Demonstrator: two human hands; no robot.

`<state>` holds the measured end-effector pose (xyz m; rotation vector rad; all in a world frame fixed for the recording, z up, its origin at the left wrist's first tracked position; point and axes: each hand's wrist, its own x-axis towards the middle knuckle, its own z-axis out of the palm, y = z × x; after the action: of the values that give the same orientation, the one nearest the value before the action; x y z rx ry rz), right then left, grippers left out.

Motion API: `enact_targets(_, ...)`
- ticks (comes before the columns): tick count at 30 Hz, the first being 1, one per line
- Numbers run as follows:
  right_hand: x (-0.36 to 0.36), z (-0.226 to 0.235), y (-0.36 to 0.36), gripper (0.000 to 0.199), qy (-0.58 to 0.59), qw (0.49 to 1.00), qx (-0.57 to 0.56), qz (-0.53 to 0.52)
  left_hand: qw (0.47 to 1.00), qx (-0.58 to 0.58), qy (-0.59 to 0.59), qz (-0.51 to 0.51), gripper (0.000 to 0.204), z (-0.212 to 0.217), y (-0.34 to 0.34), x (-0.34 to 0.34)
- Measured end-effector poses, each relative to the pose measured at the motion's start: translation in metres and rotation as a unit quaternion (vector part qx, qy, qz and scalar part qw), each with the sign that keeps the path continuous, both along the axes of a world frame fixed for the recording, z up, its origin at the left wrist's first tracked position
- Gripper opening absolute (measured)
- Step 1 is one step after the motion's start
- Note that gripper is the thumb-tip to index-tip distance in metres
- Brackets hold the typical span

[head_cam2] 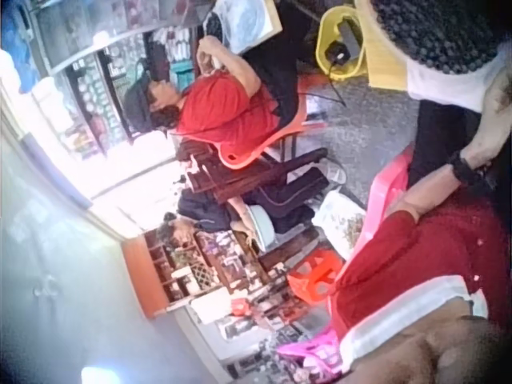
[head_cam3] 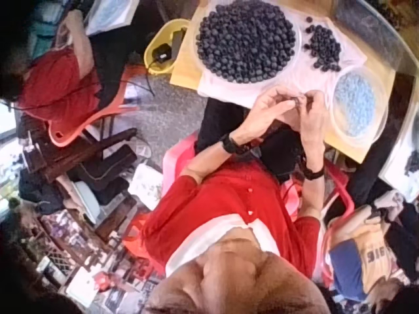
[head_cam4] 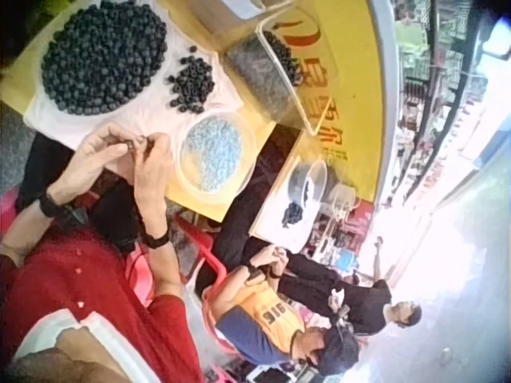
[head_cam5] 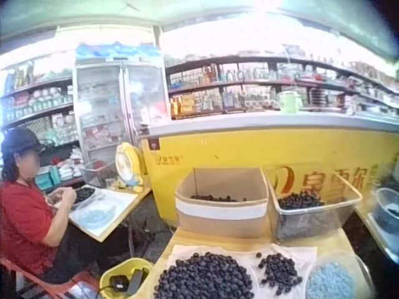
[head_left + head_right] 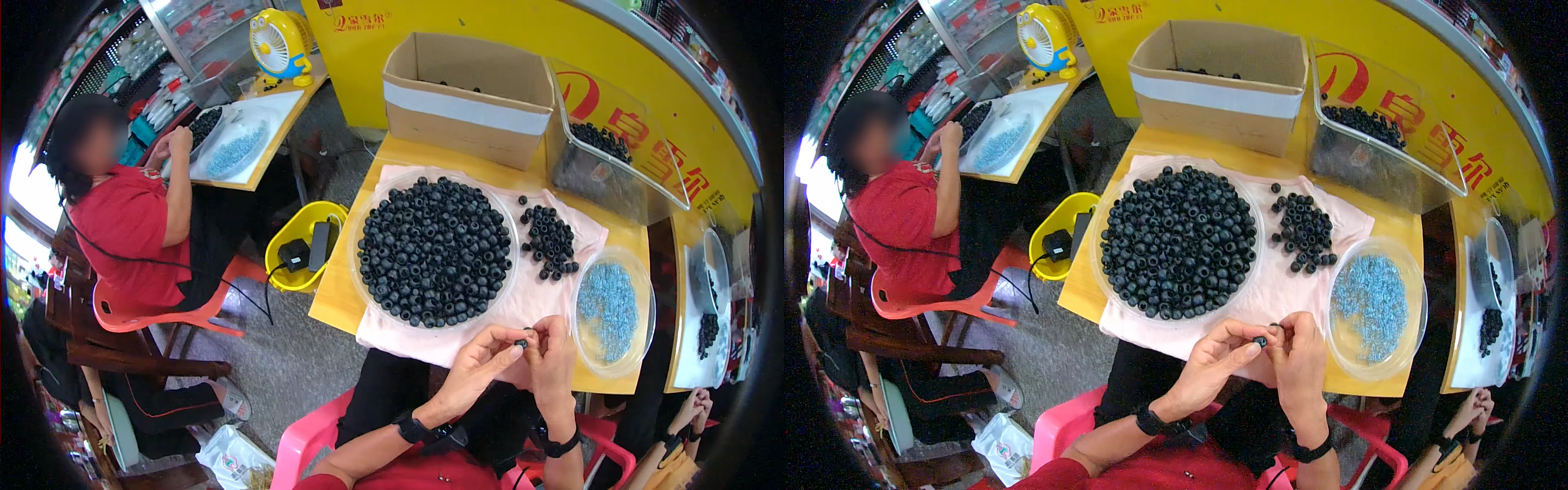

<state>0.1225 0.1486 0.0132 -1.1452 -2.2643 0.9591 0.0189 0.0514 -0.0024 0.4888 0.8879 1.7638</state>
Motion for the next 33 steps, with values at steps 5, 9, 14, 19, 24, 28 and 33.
enact_targets(5, 0.005, 0.006, -0.002, 0.023, -0.041, 0.996, 0.061, 0.042, 0.999, 0.025, -0.034, -0.019, 0.019, -0.010, 0.000, 0.006)
enact_targets(9, 0.010, 0.012, -0.003, 0.019, -0.059, 0.996, 0.061, 0.014, 0.998, 0.024, -0.046, -0.043, 0.021, -0.004, -0.001, 0.008)
enact_targets(14, 0.012, 0.012, -0.002, 0.012, -0.002, 1.000, -0.004, 0.004, 0.999, 0.015, -0.010, -0.027, 0.022, -0.008, -0.002, 0.008)
enact_targets(19, 0.015, 0.000, -0.002, 0.014, -0.009, 0.997, 0.080, 0.003, 0.998, 0.022, -0.046, -0.034, 0.022, -0.009, -0.001, 0.006)
enact_targets(24, 0.013, -0.003, -0.003, 0.018, -0.047, 0.989, 0.138, 0.024, 0.996, 0.004, -0.058, -0.061, 0.023, -0.012, -0.003, 0.007)
enact_targets(28, 0.016, -0.003, -0.003, 0.018, -0.054, 0.989, 0.137, 0.034, 0.997, -0.003, -0.049, -0.051, 0.027, -0.008, -0.002, 0.007)
enact_targets(33, 0.023, -0.007, -0.002, 0.015, -0.003, 0.996, 0.084, 0.017, 0.998, -0.004, -0.024, -0.062, 0.024, -0.011, -0.001, 0.006)
